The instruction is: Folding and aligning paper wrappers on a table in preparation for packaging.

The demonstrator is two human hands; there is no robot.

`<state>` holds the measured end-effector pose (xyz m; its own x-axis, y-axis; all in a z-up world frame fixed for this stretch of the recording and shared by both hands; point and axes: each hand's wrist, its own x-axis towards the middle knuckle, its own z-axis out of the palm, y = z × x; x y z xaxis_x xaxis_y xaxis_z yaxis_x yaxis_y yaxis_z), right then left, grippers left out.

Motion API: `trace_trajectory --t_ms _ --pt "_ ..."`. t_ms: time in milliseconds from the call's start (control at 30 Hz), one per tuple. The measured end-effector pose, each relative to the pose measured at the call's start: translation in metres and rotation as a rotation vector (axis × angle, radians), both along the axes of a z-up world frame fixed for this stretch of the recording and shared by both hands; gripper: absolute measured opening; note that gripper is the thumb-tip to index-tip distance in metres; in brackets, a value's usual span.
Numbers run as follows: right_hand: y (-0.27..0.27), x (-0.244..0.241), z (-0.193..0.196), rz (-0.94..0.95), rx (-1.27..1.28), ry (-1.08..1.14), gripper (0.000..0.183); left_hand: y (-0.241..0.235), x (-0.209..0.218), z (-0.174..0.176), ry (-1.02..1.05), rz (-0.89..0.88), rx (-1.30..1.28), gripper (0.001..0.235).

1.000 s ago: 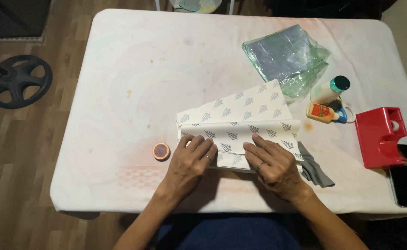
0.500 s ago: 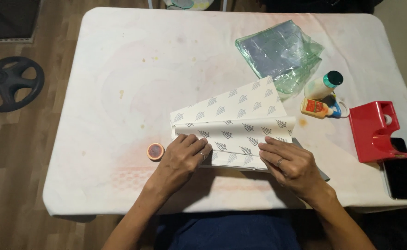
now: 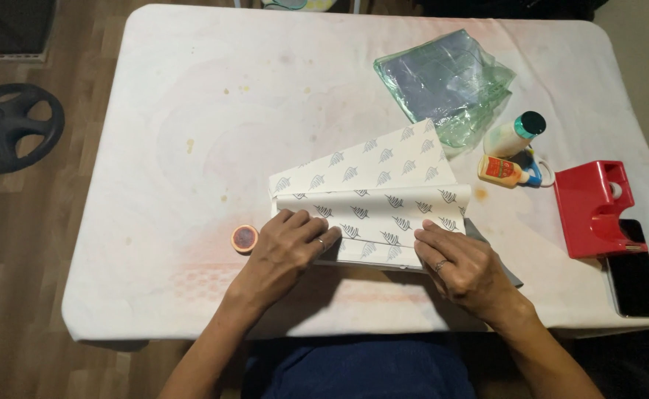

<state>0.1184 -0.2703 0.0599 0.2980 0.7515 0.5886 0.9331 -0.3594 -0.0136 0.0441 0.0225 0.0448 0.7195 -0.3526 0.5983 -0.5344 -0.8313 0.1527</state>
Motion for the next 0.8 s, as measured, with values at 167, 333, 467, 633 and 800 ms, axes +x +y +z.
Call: trace_trajectory --t_ms 167,333,467,633,800 --pt "0.0 0.002 -0.002 0.02 -0.053 -0.098 0.015 -0.007 0.0 0.003 0.025 0.032 0.129 0.01" --pt "0.006 0.005 0.007 0.024 -0.176 -0.214 0.008 -0.018 0.0 0.009 0.055 0.015 0.253 0.005" --pt "0.001 0.015 -0.007 0.009 -0.21 -0.276 0.011 -0.023 0.004 0.0 0.066 -0.006 0.286 0.003" --pt "0.001 0.011 -0.002 0.018 -0.219 -0.277 0.013 -0.027 0.002 -0.011 0.074 -0.014 0.224 0.004" --pt "-0.008 0.005 0.0 0.066 -0.086 -0.04 0.005 -0.031 -0.001 -0.017 -0.044 0.019 0.227 0.013"
